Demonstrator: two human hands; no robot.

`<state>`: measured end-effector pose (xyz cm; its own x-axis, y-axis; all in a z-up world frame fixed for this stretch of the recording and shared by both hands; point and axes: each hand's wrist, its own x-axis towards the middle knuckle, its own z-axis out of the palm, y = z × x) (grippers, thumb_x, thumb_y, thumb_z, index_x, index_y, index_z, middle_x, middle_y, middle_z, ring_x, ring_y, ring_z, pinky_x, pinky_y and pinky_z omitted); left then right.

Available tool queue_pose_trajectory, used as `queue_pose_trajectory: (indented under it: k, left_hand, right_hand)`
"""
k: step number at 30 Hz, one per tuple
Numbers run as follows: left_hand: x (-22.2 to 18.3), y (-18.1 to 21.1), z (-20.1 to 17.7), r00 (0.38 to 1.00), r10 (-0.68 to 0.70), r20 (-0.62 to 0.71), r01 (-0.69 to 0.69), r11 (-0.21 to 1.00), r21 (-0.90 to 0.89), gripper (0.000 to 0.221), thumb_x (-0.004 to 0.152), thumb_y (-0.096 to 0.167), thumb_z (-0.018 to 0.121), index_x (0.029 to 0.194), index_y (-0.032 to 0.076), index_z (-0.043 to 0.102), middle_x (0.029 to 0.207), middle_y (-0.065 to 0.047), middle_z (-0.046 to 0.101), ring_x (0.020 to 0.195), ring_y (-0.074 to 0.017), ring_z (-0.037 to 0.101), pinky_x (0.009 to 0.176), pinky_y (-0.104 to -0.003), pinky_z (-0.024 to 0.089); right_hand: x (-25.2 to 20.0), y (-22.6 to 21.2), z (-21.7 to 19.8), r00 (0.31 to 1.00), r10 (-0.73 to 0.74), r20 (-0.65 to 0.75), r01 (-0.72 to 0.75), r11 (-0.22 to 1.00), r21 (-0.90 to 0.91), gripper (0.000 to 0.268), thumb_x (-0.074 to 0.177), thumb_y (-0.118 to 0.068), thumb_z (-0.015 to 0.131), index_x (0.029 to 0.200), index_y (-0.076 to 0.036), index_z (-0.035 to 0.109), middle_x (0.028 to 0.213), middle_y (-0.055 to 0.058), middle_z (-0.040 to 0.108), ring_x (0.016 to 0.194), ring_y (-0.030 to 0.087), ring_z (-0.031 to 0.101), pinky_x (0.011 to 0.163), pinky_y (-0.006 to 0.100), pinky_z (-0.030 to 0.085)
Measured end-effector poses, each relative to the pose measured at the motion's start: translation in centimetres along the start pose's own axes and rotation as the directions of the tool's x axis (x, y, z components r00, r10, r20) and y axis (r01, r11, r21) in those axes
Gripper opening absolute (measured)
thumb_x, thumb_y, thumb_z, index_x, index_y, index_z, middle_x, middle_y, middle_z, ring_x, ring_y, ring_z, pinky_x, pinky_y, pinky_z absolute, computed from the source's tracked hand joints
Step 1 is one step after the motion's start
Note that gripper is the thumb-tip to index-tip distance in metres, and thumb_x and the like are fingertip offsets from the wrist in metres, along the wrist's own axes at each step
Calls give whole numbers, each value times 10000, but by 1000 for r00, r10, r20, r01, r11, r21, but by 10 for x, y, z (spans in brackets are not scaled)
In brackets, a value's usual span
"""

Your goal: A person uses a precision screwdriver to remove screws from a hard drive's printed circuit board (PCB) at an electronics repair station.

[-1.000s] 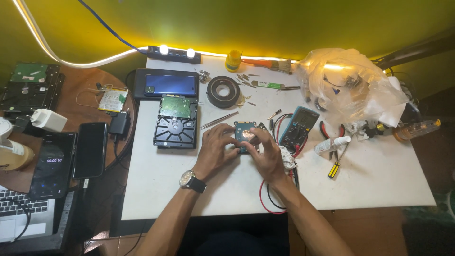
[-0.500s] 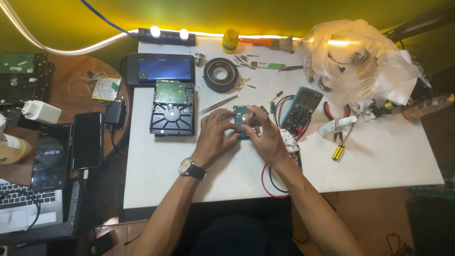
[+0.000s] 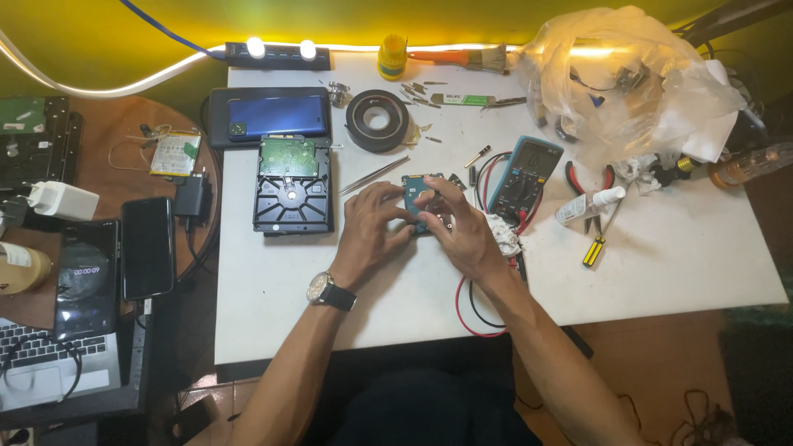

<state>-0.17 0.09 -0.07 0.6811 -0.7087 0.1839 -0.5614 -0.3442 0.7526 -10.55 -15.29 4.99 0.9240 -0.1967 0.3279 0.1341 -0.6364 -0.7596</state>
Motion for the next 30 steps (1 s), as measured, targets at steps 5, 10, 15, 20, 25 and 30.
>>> queue_pose_trajectory:
  k: [5, 10, 15, 20, 25, 30]
  left_hand:
    - [1, -1, 0, 1000, 2, -4, -2, 1000, 4, 109, 815, 241, 798, 921, 242, 774, 1348, -18, 596, 1420, -262, 411, 1135, -543, 302]
    - [0, 6, -4, 1000, -2, -10, 2, 1000, 7, 103, 819, 212, 804, 918, 198, 777, 1344, -44, 607, 1415, -277, 423, 1139, -562, 304]
    - [0, 7, -5, 1000, -3, 11, 3, 1000, 12, 137, 820, 230, 800, 955, 226, 778, 1349, -26, 595, 1420, -275, 410, 1132, -564, 311]
    - [3, -2, -1, 999, 34, 25, -36, 997, 75, 328, 838, 258, 797, 1159, 220, 738, 1352, -44, 577, 1411, -292, 411, 1116, -576, 334]
    - [4, -6, -3, 997, 43, 62, -49, 995, 86, 352, 868, 250, 781, 1214, 200, 737, 1356, -66, 573, 1420, -311, 399, 1106, -584, 338]
    - [3, -5, -4, 996, 65, 61, -70, 993, 94, 374, 858, 286, 781, 1221, 210, 737, 1357, -66, 575, 1420, -302, 406, 1098, -556, 342]
  right_hand:
    - [-5, 6, 5, 995, -92, -33, 89, 992, -88, 519, 959, -87, 669, 1422, -205, 467, 1013, 83, 759, 911, 292, 762, 769, 445, 642]
    - [-12, 17, 18, 967, -176, -186, 133, 966, -223, 533, 921, -160, 756, 1387, -223, 503, 915, 45, 730, 805, 217, 745, 677, 371, 645]
    - [0, -14, -4, 991, -128, -34, 125, 989, -81, 488, 971, -85, 659, 1419, -197, 499, 1030, 131, 750, 923, 338, 758, 773, 471, 640]
    - [-1, -1, -1, 992, -124, -33, 120, 989, -91, 469, 967, -93, 658, 1402, -208, 525, 982, 75, 757, 915, 278, 771, 775, 435, 642]
    - [-4, 11, 2, 993, -112, -37, 109, 991, -73, 451, 960, -130, 679, 1382, -224, 550, 979, 59, 755, 929, 267, 770, 792, 429, 630]
    - [-5, 19, 4, 990, -131, -48, 126, 988, -89, 443, 956, -120, 684, 1356, -240, 535, 938, 49, 742, 872, 261, 771, 767, 430, 623]
